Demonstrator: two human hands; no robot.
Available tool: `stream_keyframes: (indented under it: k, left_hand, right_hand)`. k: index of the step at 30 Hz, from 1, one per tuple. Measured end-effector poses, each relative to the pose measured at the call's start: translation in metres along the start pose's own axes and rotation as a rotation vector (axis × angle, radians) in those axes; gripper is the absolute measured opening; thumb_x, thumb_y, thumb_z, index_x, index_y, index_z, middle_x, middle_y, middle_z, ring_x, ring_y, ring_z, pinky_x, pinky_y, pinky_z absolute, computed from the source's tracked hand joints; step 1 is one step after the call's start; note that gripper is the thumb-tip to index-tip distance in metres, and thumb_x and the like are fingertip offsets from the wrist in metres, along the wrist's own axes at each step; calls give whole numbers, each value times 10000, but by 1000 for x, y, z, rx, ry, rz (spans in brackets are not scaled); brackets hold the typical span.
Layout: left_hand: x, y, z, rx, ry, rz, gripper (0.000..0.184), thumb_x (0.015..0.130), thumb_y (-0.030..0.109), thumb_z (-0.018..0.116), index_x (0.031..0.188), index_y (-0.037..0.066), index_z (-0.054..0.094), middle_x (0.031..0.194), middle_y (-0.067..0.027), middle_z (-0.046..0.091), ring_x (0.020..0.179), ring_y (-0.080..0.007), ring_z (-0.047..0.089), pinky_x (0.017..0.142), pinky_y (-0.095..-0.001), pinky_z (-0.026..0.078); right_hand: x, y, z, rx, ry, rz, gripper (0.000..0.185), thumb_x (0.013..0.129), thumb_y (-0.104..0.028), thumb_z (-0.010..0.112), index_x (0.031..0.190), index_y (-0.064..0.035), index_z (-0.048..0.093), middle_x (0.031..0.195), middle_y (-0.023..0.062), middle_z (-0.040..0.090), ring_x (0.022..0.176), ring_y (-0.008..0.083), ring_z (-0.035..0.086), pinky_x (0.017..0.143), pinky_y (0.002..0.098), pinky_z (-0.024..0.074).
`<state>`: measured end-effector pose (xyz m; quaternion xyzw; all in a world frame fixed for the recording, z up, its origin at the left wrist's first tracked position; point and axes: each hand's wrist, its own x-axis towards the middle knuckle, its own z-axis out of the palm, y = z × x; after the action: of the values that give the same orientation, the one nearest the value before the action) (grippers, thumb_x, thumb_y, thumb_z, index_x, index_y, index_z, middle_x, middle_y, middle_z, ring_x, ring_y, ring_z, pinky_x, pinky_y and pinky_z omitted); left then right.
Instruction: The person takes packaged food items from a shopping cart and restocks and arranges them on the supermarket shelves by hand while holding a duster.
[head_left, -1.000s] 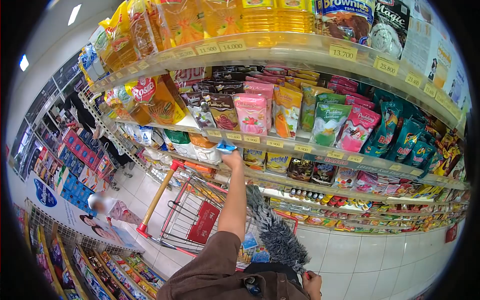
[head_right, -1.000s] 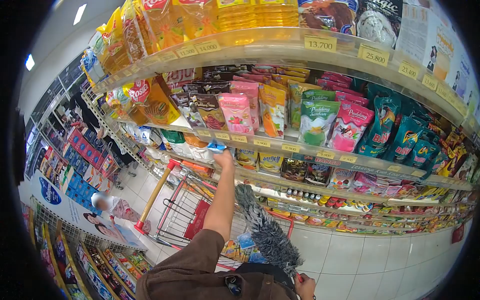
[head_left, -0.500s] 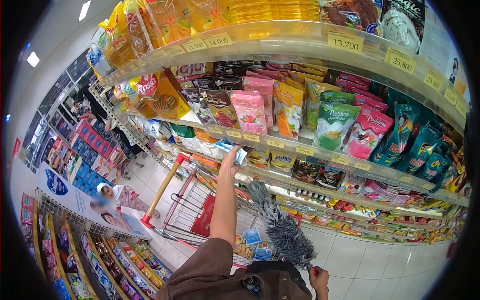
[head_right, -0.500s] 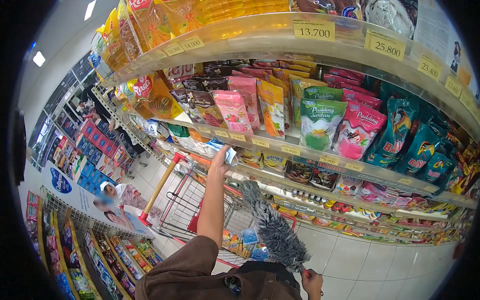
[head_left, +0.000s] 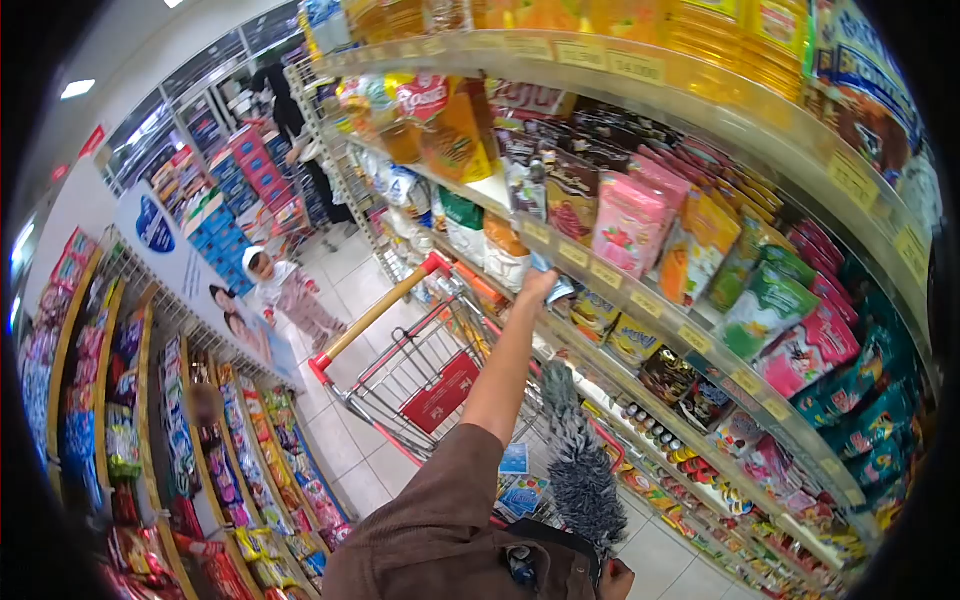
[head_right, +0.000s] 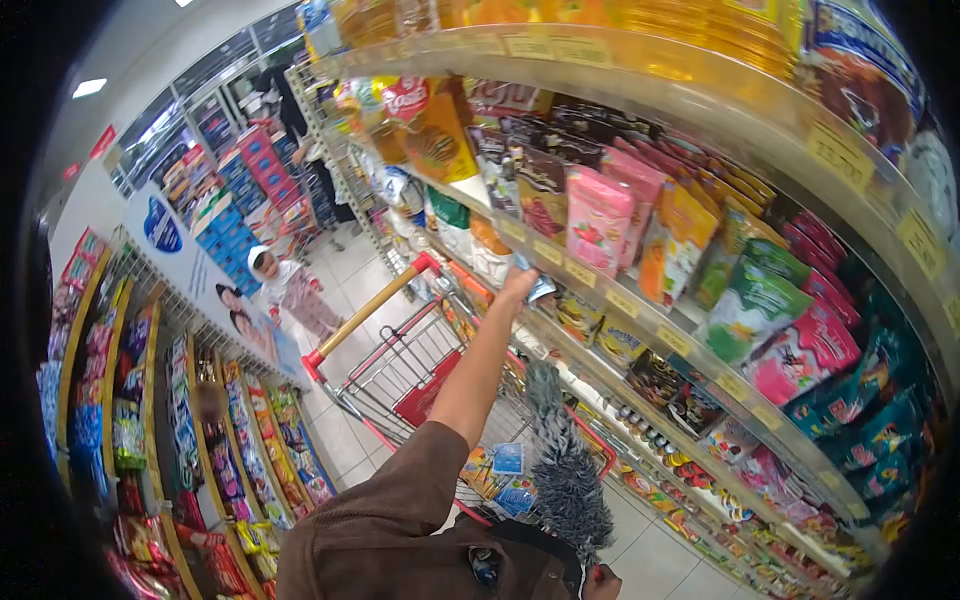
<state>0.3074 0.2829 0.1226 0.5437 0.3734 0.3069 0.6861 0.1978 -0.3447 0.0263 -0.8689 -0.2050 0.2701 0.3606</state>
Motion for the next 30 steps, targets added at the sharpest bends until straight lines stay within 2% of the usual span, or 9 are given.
stream_keyframes:
  k: [2, 5, 8, 10, 13, 15, 23, 25, 30]
  left_hand:
    - [54, -52, -9, 34, -26, 171, 416, 887, 302, 611, 1180, 21, 522, 919, -100, 669, 687, -200, 670, 525, -367, 562]
    - [-25, 9, 16, -409, -101, -198, 336, 856, 266, 669, 1013, -16, 576, 785, -132, 652, 561, -267, 622, 463, -415, 500]
    - [-18, 3, 18, -505, -174, -221, 330, 856, 283, 670, 969, -11, 574, 759, -147, 647, 512, -288, 607, 403, -421, 467]
    - [-28, 14, 28, -422, -13, -134, 329, 847, 250, 662, 1015, -23, 586, 784, -157, 657, 595, -292, 633, 518, -409, 504]
    - [-3, -10, 48, -300, 374, 108, 269, 875, 230, 591, 1005, -5, 603, 856, -109, 650, 634, -223, 630, 485, -360, 496]
    - [-8, -18, 56, -294, 431, 210, 284, 869, 215, 573, 1049, -4, 595, 897, -84, 646, 683, -183, 631, 547, -325, 507]
    - [-33, -10, 61, -901, 108, -48, 273, 913, 280, 510, 1077, 69, 564, 927, -77, 649, 779, -224, 656, 652, -372, 554]
    - [-35, -16, 52, -1084, -85, -99, 287, 858, 288, 616, 1042, 72, 576, 961, -76, 645, 801, -220, 652, 704, -366, 550]
    - [-99, -2, 11, -1027, -207, -116, 333, 819, 329, 603, 1007, 54, 590, 994, -115, 653, 818, -217, 636, 765, -340, 528]
  right_hand:
    - [8, 11, -1, -4, 26, -93, 358, 934, -247, 535, 770, 70, 565, 584, 110, 442, 590, 175, 369, 525, 381, 379]
    - [10, 4, -8, -42, -19, 2, 334, 926, -227, 543, 766, 65, 568, 591, 143, 503, 584, 186, 393, 536, 381, 397]
    - [13, 12, -7, -44, -1, -71, 332, 925, -224, 545, 767, 67, 565, 607, 162, 539, 584, 193, 412, 546, 375, 409]
    - [13, 16, -4, -55, -12, -114, 342, 931, -237, 539, 769, 62, 568, 606, 159, 532, 581, 194, 408, 550, 366, 412]
    - [5, 6, 1, 19, 26, -60, 383, 942, -271, 538, 741, 54, 553, 580, 148, 502, 564, 192, 391, 527, 372, 390]
    - [0, 7, 1, 12, 22, -60, 386, 943, -274, 537, 739, 54, 552, 579, 148, 500, 564, 192, 390, 526, 373, 388]
    - [-17, 24, 0, -41, 32, -78, 412, 950, -292, 529, 721, 51, 540, 570, 147, 483, 565, 188, 382, 520, 377, 375]
    - [-15, 26, 4, -48, 41, -92, 418, 951, -296, 527, 717, 50, 537, 568, 147, 479, 566, 187, 380, 518, 378, 372]
    - [-10, 13, 36, -22, 87, -124, 443, 957, -315, 519, 704, 48, 523, 563, 147, 457, 565, 192, 373, 513, 385, 359]
